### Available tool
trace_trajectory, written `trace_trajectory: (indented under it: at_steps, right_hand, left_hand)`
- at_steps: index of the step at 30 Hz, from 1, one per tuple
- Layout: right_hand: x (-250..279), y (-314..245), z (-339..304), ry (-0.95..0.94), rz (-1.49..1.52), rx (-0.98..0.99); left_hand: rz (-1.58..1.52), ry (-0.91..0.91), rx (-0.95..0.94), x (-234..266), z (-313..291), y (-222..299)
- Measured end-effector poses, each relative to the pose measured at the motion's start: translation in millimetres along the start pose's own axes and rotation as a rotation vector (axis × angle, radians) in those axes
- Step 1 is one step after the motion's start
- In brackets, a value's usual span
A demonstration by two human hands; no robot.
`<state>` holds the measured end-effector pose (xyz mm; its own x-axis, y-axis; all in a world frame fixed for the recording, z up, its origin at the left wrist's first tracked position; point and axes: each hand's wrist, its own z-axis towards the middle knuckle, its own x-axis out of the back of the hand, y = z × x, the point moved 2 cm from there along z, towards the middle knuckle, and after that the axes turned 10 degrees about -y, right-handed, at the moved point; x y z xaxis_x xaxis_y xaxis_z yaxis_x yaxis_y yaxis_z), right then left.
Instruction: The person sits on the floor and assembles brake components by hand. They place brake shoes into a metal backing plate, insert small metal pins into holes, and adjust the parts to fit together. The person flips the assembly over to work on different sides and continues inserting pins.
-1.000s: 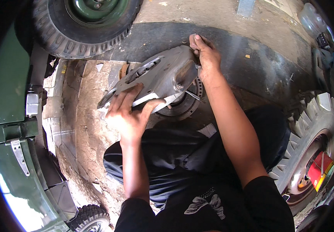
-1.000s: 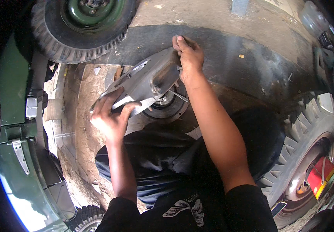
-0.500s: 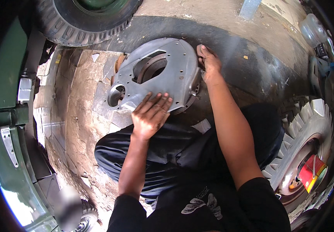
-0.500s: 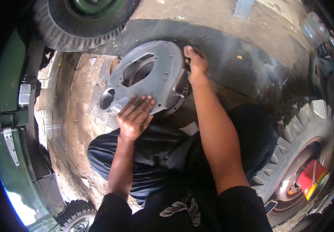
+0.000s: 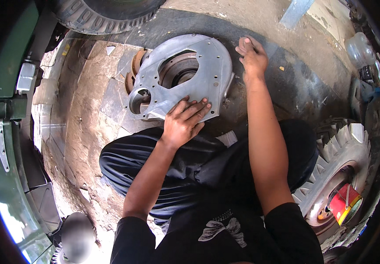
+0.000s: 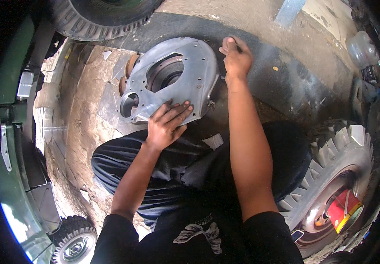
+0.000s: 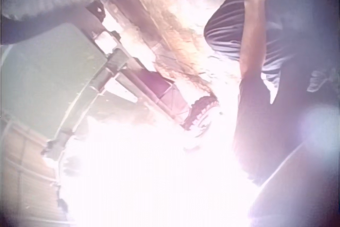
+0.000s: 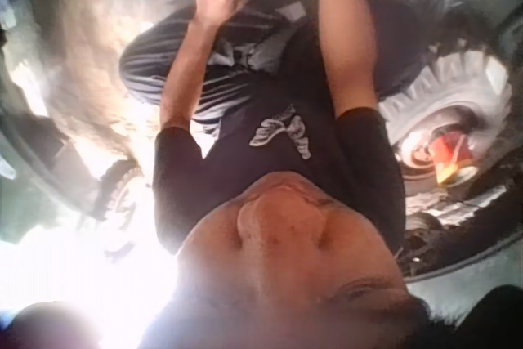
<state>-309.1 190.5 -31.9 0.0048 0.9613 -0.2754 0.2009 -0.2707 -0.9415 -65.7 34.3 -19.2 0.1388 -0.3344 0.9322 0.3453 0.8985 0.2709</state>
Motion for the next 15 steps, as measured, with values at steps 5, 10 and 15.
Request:
trace_trajectory:
  at_steps: [5, 10, 15]
  right_hand:
    - [-10, -21, -16, -0.256, -0.266, 0.115]
    - [-20, -33, -40, -0.431, -0.294, 0.182]
    - [-5, -29, -62, -0.358, -0.467, 0.09]
  left_hand:
    - [-0.013, 0.028, -0.013, 0, 3, 3]
    - [0.069, 0.073, -0.069, -16, 7, 4]
    - [0.015, 0.144, -0.093, -30, 17, 2]
